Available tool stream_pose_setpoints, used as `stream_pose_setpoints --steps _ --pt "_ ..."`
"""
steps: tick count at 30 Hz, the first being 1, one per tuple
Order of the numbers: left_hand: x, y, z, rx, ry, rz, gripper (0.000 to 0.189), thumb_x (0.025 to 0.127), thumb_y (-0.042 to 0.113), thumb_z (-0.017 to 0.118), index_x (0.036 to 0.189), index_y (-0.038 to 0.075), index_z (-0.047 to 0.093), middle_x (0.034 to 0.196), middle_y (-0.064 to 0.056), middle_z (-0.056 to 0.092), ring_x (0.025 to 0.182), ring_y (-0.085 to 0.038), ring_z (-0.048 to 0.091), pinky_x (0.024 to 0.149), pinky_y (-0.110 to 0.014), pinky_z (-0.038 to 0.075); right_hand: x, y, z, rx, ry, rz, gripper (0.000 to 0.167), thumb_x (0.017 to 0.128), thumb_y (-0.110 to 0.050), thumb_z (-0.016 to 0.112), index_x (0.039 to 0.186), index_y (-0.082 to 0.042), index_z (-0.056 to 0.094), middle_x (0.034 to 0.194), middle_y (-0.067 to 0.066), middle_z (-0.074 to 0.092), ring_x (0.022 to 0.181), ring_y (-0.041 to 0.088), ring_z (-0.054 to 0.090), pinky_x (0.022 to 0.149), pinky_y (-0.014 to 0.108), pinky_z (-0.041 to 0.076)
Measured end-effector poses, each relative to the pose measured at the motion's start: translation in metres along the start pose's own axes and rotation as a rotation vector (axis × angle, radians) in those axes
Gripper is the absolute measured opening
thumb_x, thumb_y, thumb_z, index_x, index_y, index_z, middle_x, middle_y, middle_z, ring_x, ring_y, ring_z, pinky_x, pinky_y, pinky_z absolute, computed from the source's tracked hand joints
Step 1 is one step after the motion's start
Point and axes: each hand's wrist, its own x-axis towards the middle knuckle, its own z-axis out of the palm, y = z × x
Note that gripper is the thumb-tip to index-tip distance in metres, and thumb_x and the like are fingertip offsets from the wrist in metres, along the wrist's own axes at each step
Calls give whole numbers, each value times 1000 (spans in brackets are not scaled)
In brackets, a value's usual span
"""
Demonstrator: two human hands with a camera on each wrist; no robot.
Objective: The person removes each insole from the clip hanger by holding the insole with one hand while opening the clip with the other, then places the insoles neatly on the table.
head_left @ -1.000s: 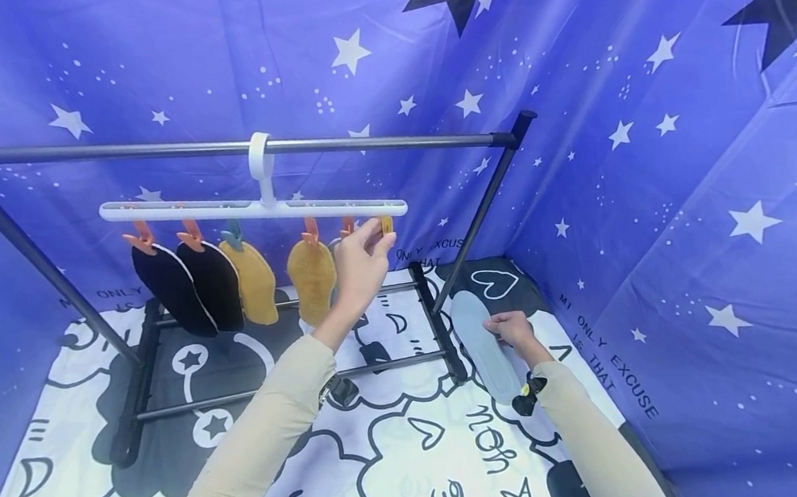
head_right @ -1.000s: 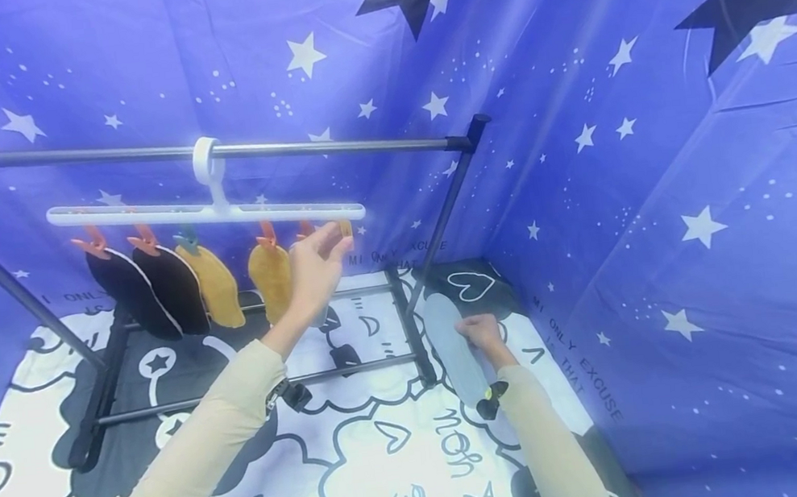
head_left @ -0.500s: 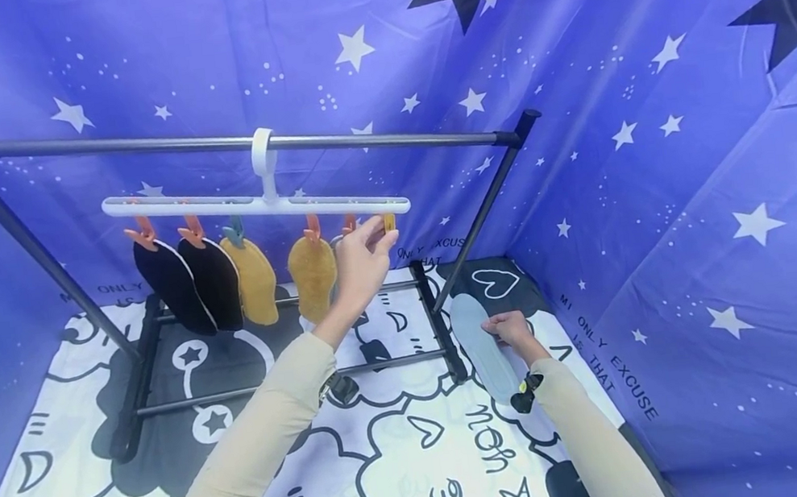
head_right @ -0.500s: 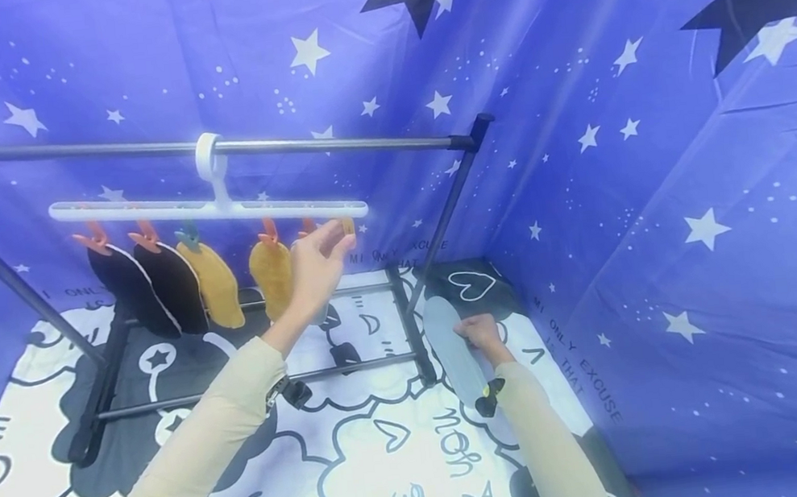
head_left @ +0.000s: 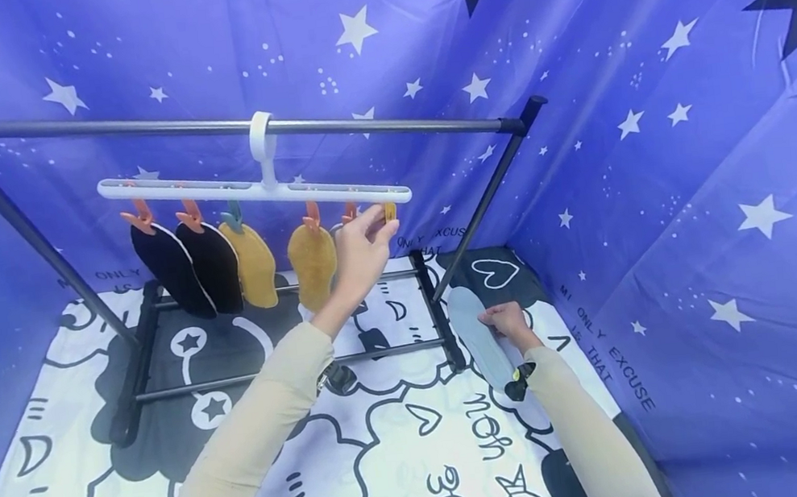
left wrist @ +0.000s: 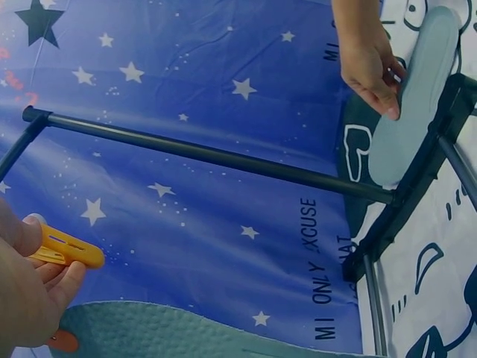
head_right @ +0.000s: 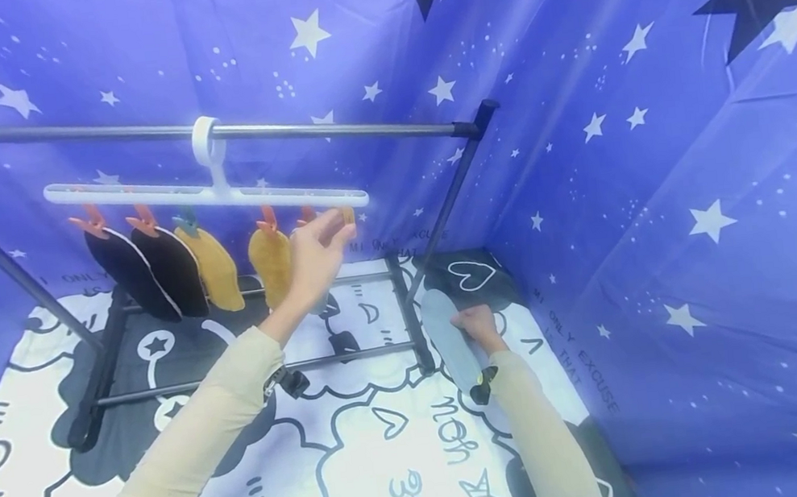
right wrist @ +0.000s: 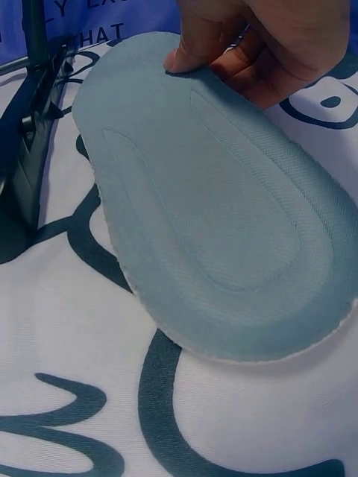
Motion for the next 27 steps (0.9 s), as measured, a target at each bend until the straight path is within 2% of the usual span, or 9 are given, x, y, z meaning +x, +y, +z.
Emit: stream_pose_setpoints --steps 8,15,20,25,27 --pt "5 3 -8 45 14 -11 28 96 14 71 123 7 72 119 -13 75 106 -25 75 94 -31 59 8 -10 5 -19 -9 -28 26 91 -9 73 104 14 72 74 -2 64 65 9 54 56 23 49" --pt "5 4 -6 6 7 -8 30 96 12 70 125 4 70 120 -15 74 108 -26 74 96 -30 59 8 -13 4 -8 2 1 24 88 -7 74 100 14 72 68 -4 60 61 9 52 53 22 48" --pt "3 3 -4 -18 2 -18 31 96 10 70 126 2 69 121 -17 74 110 -27 74 97 -30 58 8 -12 3 -18 39 -3 22 81 -6 78 93 12 74 61 -5 60 54 7 52 48 22 47" --pt "2 1 -1 -18 -9 -32 32 96 11 70 127 4 69 122 -16 73 110 -26 73 97 -29 58 10 -8 5 -167 117 -51 15 72 -12 82 74 2 74 46 -10 52 42 8 47 46 22 42" --pt "1 1 0 -1 -9 -36 32 96 12 70 127 5 69 122 -15 74 110 -26 74 96 -30 58 9 -8 5 -242 152 -57 16 70 -15 83 70 -2 73 45 -8 51 42 11 49 48 24 41"
